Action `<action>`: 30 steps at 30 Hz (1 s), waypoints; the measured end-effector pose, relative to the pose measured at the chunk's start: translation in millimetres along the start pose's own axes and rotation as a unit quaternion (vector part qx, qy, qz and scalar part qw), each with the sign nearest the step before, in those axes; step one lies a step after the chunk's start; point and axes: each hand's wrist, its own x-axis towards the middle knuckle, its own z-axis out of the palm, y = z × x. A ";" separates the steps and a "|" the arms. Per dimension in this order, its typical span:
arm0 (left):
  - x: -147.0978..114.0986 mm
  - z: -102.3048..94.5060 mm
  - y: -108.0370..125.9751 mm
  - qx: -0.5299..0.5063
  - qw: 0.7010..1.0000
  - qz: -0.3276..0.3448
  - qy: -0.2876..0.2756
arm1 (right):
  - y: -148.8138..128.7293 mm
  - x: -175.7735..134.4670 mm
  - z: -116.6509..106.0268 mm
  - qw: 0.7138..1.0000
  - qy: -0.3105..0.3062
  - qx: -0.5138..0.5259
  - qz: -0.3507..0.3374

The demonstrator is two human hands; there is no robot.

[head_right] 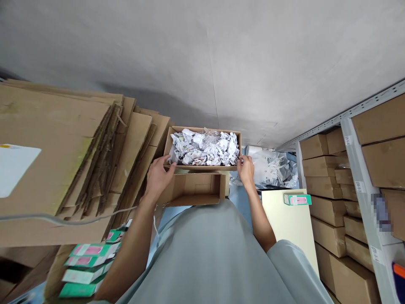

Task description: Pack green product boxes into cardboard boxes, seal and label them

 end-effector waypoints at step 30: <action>83.9 0.2 24.6 0.061 0.992 0.033 -0.103 | -250.0 69.4 99.4 0.956 -0.124 -0.175 -0.199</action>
